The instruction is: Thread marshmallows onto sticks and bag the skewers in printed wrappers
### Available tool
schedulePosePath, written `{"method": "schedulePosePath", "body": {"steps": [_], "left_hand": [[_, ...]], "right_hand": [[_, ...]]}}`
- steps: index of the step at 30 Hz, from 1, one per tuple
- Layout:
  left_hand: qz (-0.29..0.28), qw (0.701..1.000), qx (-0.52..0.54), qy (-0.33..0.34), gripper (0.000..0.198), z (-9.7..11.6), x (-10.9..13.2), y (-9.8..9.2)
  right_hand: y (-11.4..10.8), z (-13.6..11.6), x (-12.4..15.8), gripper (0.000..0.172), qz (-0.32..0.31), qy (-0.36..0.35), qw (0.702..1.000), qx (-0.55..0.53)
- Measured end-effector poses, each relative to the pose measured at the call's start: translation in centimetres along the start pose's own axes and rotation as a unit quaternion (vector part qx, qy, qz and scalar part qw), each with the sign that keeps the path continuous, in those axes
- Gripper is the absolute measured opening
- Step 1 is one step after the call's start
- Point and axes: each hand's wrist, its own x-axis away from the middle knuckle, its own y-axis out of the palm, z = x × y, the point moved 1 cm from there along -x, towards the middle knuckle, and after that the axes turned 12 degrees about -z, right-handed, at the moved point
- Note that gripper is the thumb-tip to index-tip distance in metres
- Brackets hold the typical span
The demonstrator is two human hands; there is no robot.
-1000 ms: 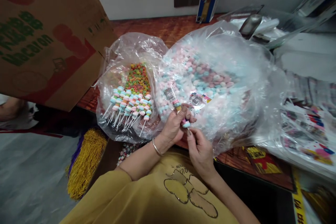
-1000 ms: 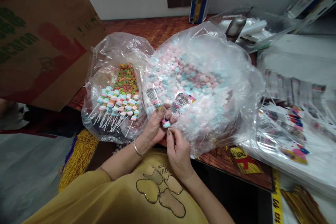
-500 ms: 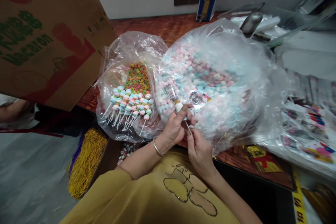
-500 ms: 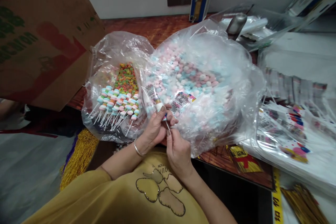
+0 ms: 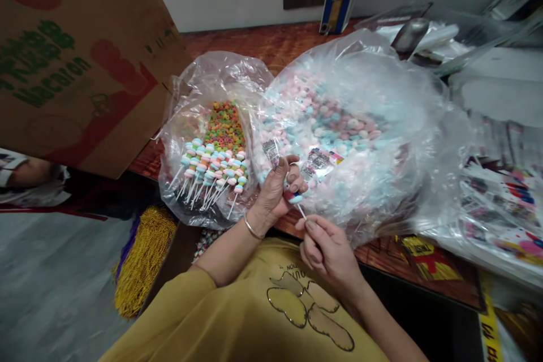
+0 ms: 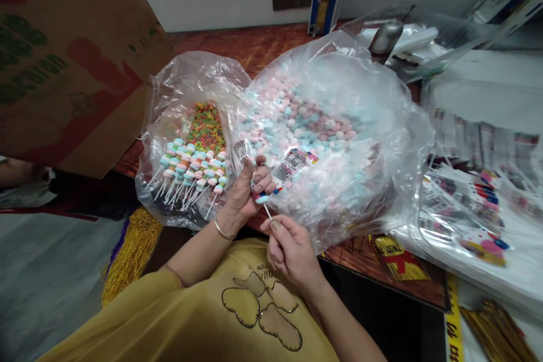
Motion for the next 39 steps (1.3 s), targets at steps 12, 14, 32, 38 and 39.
{"method": "schedulePosePath", "body": {"steps": [12, 14, 32, 38, 39], "left_hand": [[0.085, 0.995, -0.049, 0.004, 0.045, -1.4, 0.3, 0.8], [0.086, 0.996, -0.026, 0.014, 0.043, -0.6, 0.0, 0.4], [0.036, 0.999, -0.029, 0.004, 0.048, -0.4, 0.1, 1.3], [0.058, 0.996, -0.062, 0.013, 0.049, -0.6, 0.2, 1.5], [0.060, 0.995, -0.070, 0.023, 0.049, -0.7, 0.3, 1.6]], "right_hand": [[-0.7, 0.2, -0.7, 0.031, 0.126, -0.073, 0.961, 0.236], [-0.9, -0.1, -0.4, 0.029, 0.133, -0.103, 0.929, 0.329], [0.8, -1.8, -1.4, 0.042, 0.000, 0.054, 0.992, -0.111], [0.6, -0.9, -2.2, 0.045, 0.051, 0.029, 0.998, -0.034], [0.5, -0.8, -2.3, 0.046, 0.063, 0.022, 0.998, -0.005]]}}
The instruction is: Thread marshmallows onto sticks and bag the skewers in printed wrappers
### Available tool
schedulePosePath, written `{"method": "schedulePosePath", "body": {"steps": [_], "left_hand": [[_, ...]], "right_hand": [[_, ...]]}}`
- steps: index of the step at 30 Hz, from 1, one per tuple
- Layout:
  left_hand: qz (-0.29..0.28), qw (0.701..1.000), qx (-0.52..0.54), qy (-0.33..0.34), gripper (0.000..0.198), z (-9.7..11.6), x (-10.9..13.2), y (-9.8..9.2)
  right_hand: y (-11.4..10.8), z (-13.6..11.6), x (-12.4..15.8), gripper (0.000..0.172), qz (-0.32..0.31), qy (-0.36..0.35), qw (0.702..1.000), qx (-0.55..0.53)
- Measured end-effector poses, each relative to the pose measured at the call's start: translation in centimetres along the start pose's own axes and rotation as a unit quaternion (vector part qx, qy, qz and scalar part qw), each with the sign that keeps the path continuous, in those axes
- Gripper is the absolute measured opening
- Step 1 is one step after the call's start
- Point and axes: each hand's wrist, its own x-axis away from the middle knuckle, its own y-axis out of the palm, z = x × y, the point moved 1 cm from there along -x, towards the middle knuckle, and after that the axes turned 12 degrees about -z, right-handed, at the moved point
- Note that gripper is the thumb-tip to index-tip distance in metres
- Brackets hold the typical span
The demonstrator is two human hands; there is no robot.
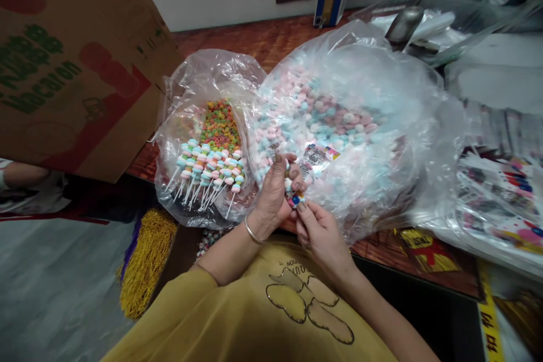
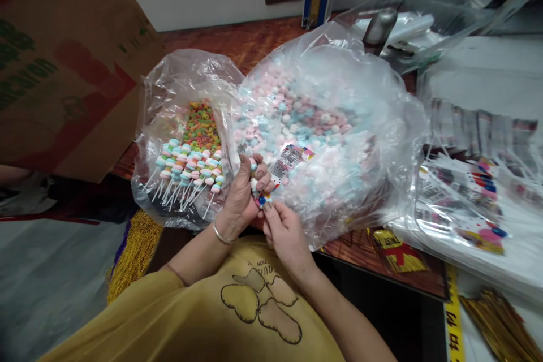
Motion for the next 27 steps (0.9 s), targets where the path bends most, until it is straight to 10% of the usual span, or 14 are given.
{"method": "schedulePosePath", "body": {"steps": [12, 21, 27], "left_hand": [[0.026, 0.999, -0.019, 0.001, 0.052, -1.1, 0.6, -0.8], [-0.005, 1.000, -0.016, 0.000, 0.042, -0.5, 0.9, -0.6], [0.025, 0.999, -0.044, 0.012, 0.044, -1.6, 1.5, -0.2]], "right_hand": [[-0.7, -1.2, -0.8, 0.041, 0.080, -0.103, 0.960, 0.247], [-1.1, 0.0, -0.6, 0.043, 0.003, -0.022, 0.999, 0.036], [-1.0, -1.0, -0.6, 0.039, 0.093, -0.104, 0.953, 0.268]]}}
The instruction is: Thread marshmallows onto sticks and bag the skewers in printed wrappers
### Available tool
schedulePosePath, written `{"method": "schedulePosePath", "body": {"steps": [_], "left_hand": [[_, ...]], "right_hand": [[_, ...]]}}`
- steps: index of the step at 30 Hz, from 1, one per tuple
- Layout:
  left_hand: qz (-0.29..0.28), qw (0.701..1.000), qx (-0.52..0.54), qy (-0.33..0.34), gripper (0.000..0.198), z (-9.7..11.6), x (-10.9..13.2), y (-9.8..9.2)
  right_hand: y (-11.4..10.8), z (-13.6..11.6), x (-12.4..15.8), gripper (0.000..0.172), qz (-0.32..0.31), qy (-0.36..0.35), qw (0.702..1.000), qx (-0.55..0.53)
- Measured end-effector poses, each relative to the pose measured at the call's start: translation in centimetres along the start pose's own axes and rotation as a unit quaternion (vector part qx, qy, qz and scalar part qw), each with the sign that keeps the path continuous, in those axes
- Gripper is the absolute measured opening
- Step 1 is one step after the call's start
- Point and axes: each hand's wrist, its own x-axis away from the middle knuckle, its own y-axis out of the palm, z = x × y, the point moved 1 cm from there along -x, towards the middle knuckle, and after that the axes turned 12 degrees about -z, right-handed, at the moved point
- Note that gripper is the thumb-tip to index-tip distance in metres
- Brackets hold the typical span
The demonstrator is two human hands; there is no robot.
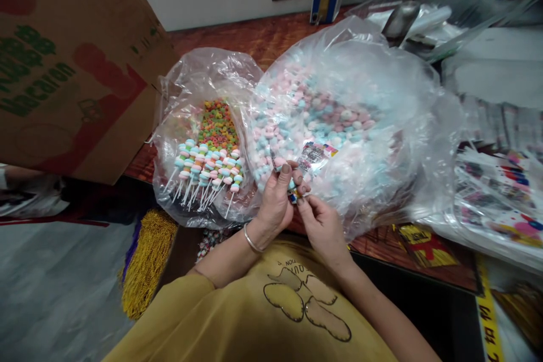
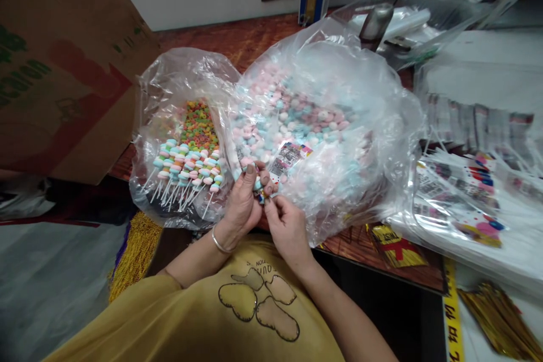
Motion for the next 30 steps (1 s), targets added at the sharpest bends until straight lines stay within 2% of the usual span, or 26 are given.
{"method": "schedulePosePath", "body": {"steps": [2, 5, 7, 9, 11, 12, 14, 17, 20, 23, 25, 26, 28, 30], "left_hand": [[0.002, 1.000, 0.000, -0.005, 0.045, -0.4, 0.2, 0.0], [-0.001, 1.000, 0.012, -0.016, 0.045, -0.5, 0.0, -0.3], [-0.002, 0.999, 0.031, -0.019, 0.045, 0.0, -0.4, -0.7], [-0.006, 0.999, 0.052, -0.012, 0.046, 0.8, -0.8, -1.2], [-0.019, 0.998, 0.059, -0.003, 0.048, 1.4, -1.1, -1.5], [-0.026, 0.998, 0.054, 0.001, 0.049, 1.5, -1.2, -1.5], [-0.033, 0.999, 0.029, -0.006, 0.048, 1.2, -0.9, -1.4], [-0.024, 0.999, -0.013, -0.028, 0.045, 0.0, -0.2, -0.9], [-0.023, 0.998, -0.033, -0.048, 0.047, -1.2, 0.5, -0.6], [-0.047, 0.994, -0.054, -0.087, 0.051, -1.8, 0.9, -1.1], [-0.059, 0.990, -0.097, -0.088, 0.053, -1.8, 1.0, -1.8], [-0.057, 0.987, -0.133, -0.072, 0.053, -1.7, 1.0, -2.3], [-0.036, 0.972, -0.234, 0.004, 0.048, -1.3, 1.1, -3.3], [-0.018, 0.922, -0.369, 0.115, 0.033, -0.7, 1.3, -4.0]], "right_hand": [[0.0, -0.2, -0.2, 0.037, 0.010, 0.001, 1.000, 0.021], [0.0, 0.0, -0.3, 0.035, -0.002, 0.006, 0.999, -0.045], [0.1, 0.4, -0.1, 0.037, -0.044, 0.037, 0.987, -0.152], [0.1, 0.9, 0.4, 0.039, -0.110, 0.094, 0.956, -0.257], [0.3, 1.3, 1.0, 0.039, -0.158, 0.133, 0.928, -0.310], [0.4, 1.4, 1.3, 0.038, -0.165, 0.133, 0.927, -0.309], [0.5, 1.6, 1.7, 0.035, -0.139, 0.092, 0.954, -0.248], [0.6, 1.4, 1.8, 0.030, -0.055, -0.015, 0.996, -0.065], [0.5, 1.3, 1.5, 0.026, 0.009, -0.077, 0.995, 0.064], [0.1, 1.3, 1.1, 0.021, 0.051, -0.102, 0.988, 0.101], [-0.2, 1.3, 1.0, 0.020, 0.072, -0.117, 0.984, 0.112], [-0.3, 1.2, 1.1, 0.020, 0.081, -0.122, 0.982, 0.120], [-0.5, 1.1, 1.2, 0.020, 0.096, -0.126, 0.977, 0.143], [-0.4, 1.1, 1.4, 0.019, 0.103, -0.129, 0.971, 0.173]]}}
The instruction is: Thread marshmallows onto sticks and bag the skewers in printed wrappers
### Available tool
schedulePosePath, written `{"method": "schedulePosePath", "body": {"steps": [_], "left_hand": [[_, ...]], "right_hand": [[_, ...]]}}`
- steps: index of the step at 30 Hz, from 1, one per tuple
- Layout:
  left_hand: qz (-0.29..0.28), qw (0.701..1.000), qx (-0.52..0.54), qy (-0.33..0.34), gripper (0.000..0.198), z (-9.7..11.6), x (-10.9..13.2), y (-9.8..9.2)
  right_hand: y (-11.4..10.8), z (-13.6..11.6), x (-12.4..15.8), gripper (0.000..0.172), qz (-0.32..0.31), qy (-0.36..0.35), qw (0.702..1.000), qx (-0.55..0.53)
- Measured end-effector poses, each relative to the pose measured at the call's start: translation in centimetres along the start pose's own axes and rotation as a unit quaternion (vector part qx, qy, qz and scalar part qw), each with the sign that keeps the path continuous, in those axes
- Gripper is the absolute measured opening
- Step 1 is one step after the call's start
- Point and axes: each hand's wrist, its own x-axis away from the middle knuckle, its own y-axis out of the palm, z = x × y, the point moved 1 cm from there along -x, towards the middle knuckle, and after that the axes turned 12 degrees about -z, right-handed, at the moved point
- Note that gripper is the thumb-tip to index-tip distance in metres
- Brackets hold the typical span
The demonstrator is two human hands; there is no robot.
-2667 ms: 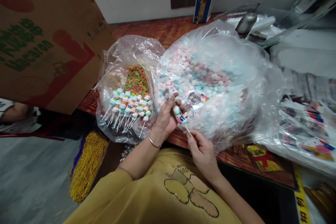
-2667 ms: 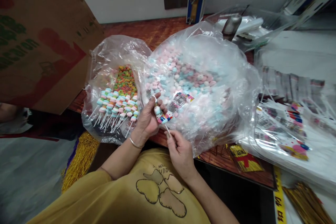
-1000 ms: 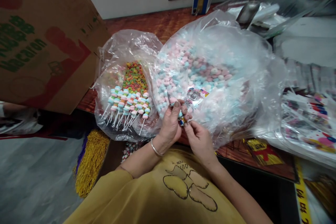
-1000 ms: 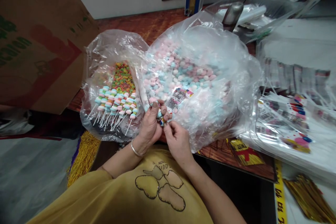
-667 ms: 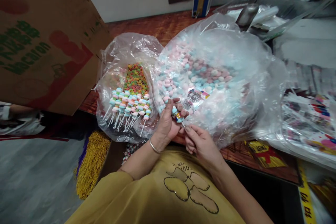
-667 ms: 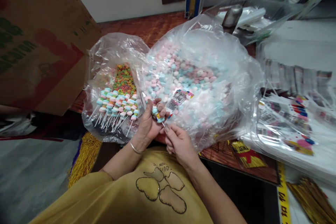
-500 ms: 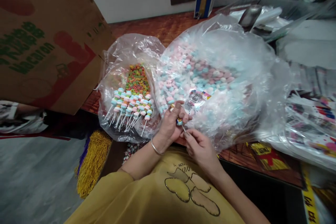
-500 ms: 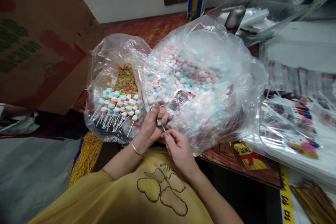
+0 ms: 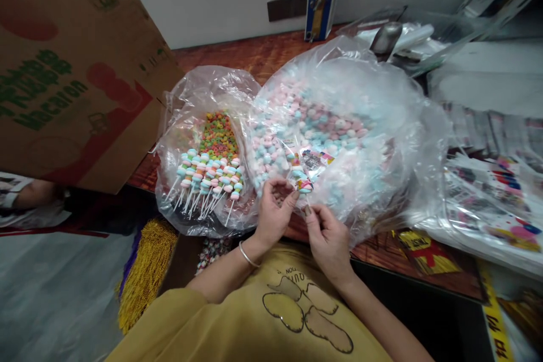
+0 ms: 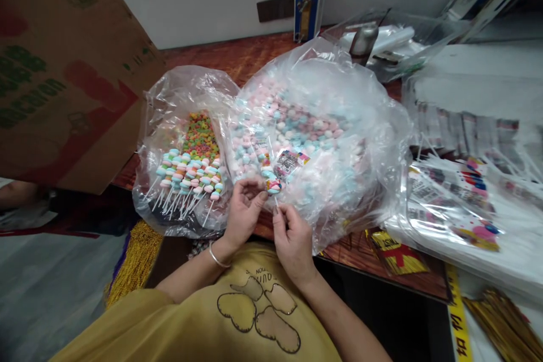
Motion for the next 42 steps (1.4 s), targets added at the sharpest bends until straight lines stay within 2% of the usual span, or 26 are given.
{"method": "schedulePosePath", "body": {"steps": [2, 4, 7, 11, 15, 18, 24, 28, 30, 32, 34, 36, 37, 38, 40, 42], "left_hand": [[0.011, 0.981, -0.160, 0.109, 0.017, 0.4, 0.1, -0.7], [-0.005, 0.940, -0.281, 0.191, 0.008, 1.0, 0.0, -1.1], [-0.015, 0.895, -0.368, 0.252, 0.012, 1.7, -0.2, -1.3], [-0.014, 0.865, -0.425, 0.266, 0.012, 2.1, -0.3, -1.4], [-0.023, 0.868, -0.436, 0.237, 0.007, 2.2, -0.5, -1.5], [-0.022, 0.868, -0.446, 0.218, 0.009, 2.1, -0.6, -1.5], [-0.022, 0.831, -0.498, 0.246, 0.013, 1.8, -0.3, -1.2], [-0.013, 0.806, -0.521, 0.280, 0.014, 2.0, 0.4, -0.7], [-0.012, 0.806, -0.517, 0.288, 0.014, 2.1, 0.9, -0.5], [-0.021, 0.827, -0.488, 0.278, 0.012, 2.0, 1.4, -0.4], [-0.027, 0.879, -0.415, 0.235, 0.007, 1.9, 1.6, -0.4], [-0.003, 0.951, -0.269, 0.155, 0.009, 1.7, 1.3, -0.7], [0.017, 0.980, -0.169, 0.107, 0.015, 1.6, 0.8, -0.9], [0.030, 0.996, -0.060, 0.058, 0.022, 1.5, 0.2, -1.1], [0.025, 0.988, 0.148, -0.027, 0.039, 1.7, -1.3, -1.4], [-0.020, 0.954, 0.287, -0.084, 0.052, 2.3, -2.8, -1.4]], "right_hand": [[0.2, 0.0, 0.2, 0.019, 0.005, -0.020, 0.999, 0.033], [0.4, 0.0, 0.3, 0.019, 0.014, -0.047, 0.996, 0.077], [0.6, 0.0, 0.3, 0.024, 0.035, -0.094, 0.979, 0.179], [0.5, -0.1, 0.3, 0.033, 0.053, -0.130, 0.940, 0.311], [0.3, -0.4, 0.2, 0.038, 0.062, -0.152, 0.918, 0.362], [0.3, -0.4, 0.2, 0.037, 0.060, -0.157, 0.913, 0.372], [0.6, -0.1, 0.5, 0.035, 0.048, -0.111, 0.934, 0.336], [0.7, 0.1, 0.7, 0.031, 0.026, -0.070, 0.970, 0.231], [0.6, 0.2, 0.7, 0.025, 0.006, -0.047, 0.986, 0.158], [0.3, 0.1, 0.5, 0.021, -0.008, -0.039, 0.995, 0.093], [-0.1, 0.0, 0.3, 0.020, -0.013, -0.037, 0.998, 0.045], [-0.4, -0.1, 0.1, 0.021, -0.021, -0.032, 0.999, 0.011], [-0.5, -0.2, 0.0, 0.021, -0.031, -0.033, 0.999, -0.001], [-0.6, -0.3, 0.0, 0.021, -0.043, -0.037, 0.998, -0.009], [-0.5, -0.5, 0.0, 0.020, -0.074, -0.053, 0.996, -0.024], [-0.1, -0.7, 0.2, 0.020, -0.101, -0.061, 0.993, -0.032]]}}
